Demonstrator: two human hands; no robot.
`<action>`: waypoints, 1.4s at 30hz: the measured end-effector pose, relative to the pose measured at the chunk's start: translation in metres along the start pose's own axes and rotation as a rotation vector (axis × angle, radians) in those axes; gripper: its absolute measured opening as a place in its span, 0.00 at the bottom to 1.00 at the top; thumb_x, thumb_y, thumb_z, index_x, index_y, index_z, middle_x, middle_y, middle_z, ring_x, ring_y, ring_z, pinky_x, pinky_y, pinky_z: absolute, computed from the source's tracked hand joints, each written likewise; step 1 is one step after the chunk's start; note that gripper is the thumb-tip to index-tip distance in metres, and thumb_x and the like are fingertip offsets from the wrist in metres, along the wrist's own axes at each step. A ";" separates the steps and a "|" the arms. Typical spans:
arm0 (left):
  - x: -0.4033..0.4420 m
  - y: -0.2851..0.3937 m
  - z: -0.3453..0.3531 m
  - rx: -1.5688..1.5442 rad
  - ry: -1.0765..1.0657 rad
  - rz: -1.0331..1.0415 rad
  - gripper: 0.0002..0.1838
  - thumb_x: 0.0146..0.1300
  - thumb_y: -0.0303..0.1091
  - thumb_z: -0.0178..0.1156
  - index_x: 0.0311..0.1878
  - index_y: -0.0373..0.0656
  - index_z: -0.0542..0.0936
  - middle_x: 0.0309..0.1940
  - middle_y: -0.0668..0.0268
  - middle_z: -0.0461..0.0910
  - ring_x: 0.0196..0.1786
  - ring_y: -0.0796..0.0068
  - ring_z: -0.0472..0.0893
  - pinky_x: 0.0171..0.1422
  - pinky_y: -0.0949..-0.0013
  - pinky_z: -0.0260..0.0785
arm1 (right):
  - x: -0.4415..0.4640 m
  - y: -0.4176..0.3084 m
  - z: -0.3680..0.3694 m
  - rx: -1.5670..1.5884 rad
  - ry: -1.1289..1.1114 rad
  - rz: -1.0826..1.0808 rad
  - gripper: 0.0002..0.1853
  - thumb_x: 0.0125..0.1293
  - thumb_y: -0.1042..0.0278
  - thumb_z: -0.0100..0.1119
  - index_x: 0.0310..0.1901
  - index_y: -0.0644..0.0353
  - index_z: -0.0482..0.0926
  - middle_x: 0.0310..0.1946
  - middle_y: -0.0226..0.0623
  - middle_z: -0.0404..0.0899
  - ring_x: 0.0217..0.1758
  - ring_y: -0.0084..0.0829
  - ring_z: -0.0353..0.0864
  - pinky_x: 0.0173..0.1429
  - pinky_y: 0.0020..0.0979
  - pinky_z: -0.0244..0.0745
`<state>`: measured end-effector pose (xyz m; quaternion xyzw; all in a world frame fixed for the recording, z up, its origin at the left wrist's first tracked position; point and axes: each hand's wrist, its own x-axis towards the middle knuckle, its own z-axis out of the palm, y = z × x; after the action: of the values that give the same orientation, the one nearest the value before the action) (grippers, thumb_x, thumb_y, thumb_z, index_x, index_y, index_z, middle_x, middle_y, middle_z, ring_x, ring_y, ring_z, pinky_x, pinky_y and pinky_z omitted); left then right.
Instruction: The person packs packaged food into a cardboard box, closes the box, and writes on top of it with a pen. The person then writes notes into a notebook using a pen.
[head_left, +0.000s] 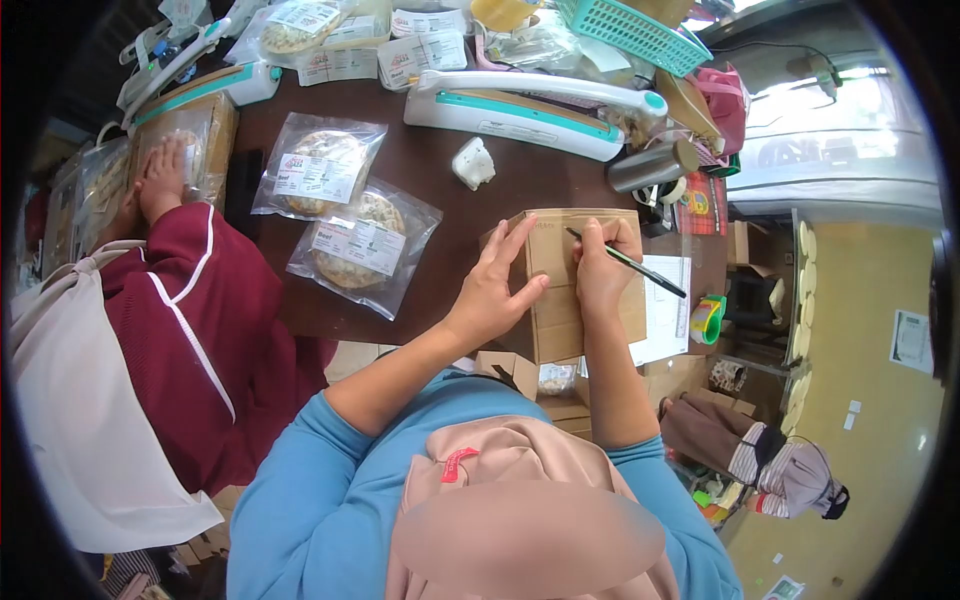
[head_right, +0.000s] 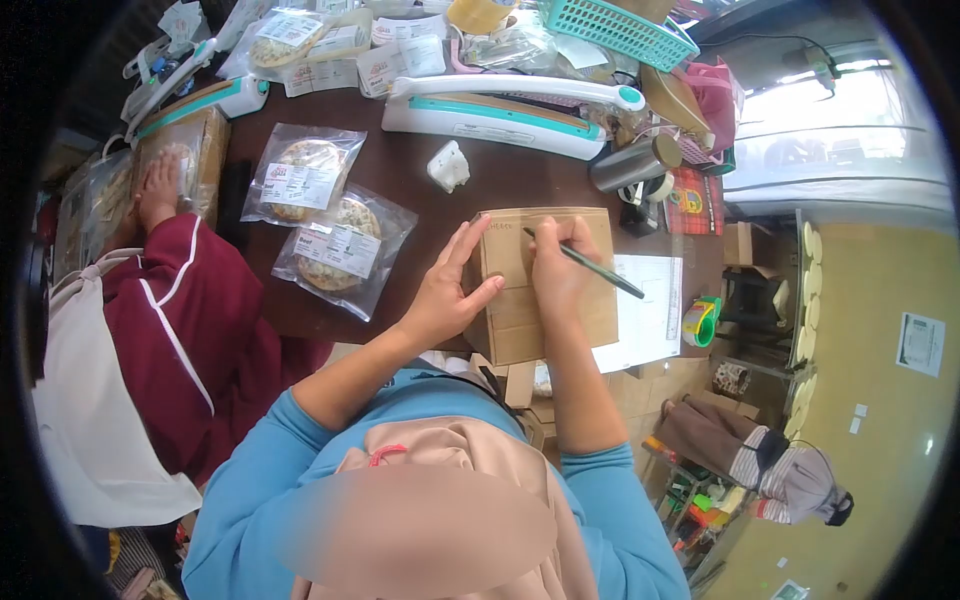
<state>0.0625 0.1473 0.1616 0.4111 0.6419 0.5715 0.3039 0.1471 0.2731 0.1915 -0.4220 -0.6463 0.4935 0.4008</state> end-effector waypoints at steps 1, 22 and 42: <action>0.000 0.000 0.000 0.000 -0.004 -0.001 0.38 0.58 0.35 0.62 0.70 0.49 0.56 0.66 0.47 0.60 0.72 0.49 0.55 0.72 0.58 0.51 | -0.001 0.000 0.000 0.000 0.003 0.002 0.14 0.61 0.75 0.56 0.20 0.59 0.64 0.14 0.31 0.72 0.17 0.16 0.69 0.21 0.21 0.63; -0.001 -0.001 0.001 -0.034 0.018 0.011 0.38 0.57 0.33 0.62 0.70 0.51 0.56 0.66 0.46 0.59 0.72 0.48 0.54 0.71 0.59 0.52 | -0.002 0.002 0.005 -0.009 0.014 -0.083 0.16 0.61 0.79 0.56 0.19 0.58 0.63 0.14 0.31 0.72 0.15 0.15 0.68 0.18 0.20 0.62; -0.001 -0.001 0.001 -0.025 0.020 0.000 0.38 0.57 0.33 0.63 0.70 0.50 0.57 0.66 0.45 0.59 0.70 0.49 0.58 0.69 0.61 0.57 | -0.001 0.008 -0.001 -0.184 0.009 -0.149 0.16 0.61 0.78 0.56 0.19 0.59 0.62 0.14 0.31 0.71 0.17 0.16 0.67 0.21 0.22 0.62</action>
<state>0.0632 0.1470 0.1609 0.4014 0.6377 0.5837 0.3025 0.1500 0.2738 0.1834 -0.4100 -0.7166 0.3990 0.3991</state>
